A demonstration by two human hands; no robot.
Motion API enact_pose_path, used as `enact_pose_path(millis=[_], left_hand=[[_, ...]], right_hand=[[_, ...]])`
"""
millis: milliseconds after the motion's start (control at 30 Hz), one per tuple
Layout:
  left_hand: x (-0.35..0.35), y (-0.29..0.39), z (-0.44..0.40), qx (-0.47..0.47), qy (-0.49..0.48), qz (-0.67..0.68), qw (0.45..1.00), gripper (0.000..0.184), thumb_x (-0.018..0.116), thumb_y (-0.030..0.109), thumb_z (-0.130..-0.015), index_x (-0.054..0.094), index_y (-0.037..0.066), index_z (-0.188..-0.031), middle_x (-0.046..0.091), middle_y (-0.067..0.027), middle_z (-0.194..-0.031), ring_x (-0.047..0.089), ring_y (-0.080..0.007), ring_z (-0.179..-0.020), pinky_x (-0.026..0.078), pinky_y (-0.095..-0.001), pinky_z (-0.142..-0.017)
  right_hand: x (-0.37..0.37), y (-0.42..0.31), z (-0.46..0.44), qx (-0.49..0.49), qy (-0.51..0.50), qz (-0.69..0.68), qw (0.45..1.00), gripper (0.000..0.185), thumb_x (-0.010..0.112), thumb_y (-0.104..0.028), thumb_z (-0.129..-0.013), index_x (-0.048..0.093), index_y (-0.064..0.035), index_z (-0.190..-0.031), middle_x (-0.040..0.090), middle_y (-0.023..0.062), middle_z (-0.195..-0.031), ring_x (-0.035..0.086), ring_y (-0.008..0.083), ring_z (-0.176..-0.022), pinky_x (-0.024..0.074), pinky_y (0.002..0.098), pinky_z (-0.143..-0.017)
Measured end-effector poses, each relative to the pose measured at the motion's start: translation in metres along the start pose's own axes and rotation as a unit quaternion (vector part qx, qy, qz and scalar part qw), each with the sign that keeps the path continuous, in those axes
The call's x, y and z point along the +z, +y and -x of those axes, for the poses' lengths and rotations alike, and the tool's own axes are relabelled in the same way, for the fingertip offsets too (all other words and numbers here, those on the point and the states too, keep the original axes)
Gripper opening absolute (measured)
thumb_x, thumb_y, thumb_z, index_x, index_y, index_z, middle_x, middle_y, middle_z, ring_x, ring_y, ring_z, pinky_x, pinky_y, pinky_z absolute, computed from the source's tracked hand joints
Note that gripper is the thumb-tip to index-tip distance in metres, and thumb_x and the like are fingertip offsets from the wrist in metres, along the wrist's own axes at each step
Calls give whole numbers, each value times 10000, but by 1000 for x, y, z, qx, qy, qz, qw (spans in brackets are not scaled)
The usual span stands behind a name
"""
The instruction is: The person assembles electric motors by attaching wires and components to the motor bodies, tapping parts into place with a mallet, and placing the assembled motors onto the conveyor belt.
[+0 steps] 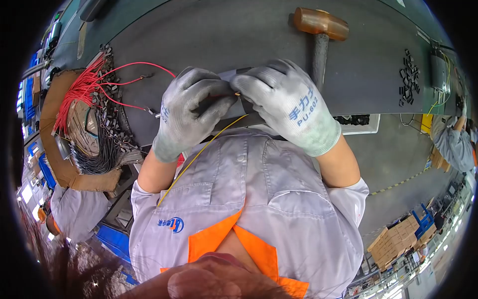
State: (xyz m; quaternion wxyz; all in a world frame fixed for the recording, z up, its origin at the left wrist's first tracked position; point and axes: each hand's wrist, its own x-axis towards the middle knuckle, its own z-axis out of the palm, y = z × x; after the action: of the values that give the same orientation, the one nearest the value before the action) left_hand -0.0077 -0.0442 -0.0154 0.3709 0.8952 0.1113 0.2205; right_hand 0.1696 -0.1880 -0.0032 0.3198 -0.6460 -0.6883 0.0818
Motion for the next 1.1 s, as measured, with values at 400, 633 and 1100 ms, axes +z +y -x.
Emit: enact_pose_path(millis=[400,633,1100], left_hand=[[2,3,2,2,-4,-4,1000,161,793,117,-773,750,62,-918,694,-93,-906,651,-302,-804,528,-417,-712],[-9,1,-3,21,-80,-22,996,172,776,135,-795,738,69,-949,688,-98,-917,658,-302,-866,533,-424,-734],[18,25,-25,-63,-3,15,998,112,741,49,-791,709,39,-898,671,-130,-878,627,-336,-781,499,-455,-726]], right_hand=[[25,18,29,33,80,-71,994,294,824,-88,-750,753,-38,-1031,728,112,-961,697,310,-835,564,404,-735],[20,18,23,-39,72,-2,997,335,821,-84,-717,757,-79,-1046,704,105,-1038,681,305,-876,554,414,-745],[5,43,32,40,69,-75,994,316,804,-156,-805,731,-87,-1105,689,137,-1063,670,343,-1007,541,471,-900]])
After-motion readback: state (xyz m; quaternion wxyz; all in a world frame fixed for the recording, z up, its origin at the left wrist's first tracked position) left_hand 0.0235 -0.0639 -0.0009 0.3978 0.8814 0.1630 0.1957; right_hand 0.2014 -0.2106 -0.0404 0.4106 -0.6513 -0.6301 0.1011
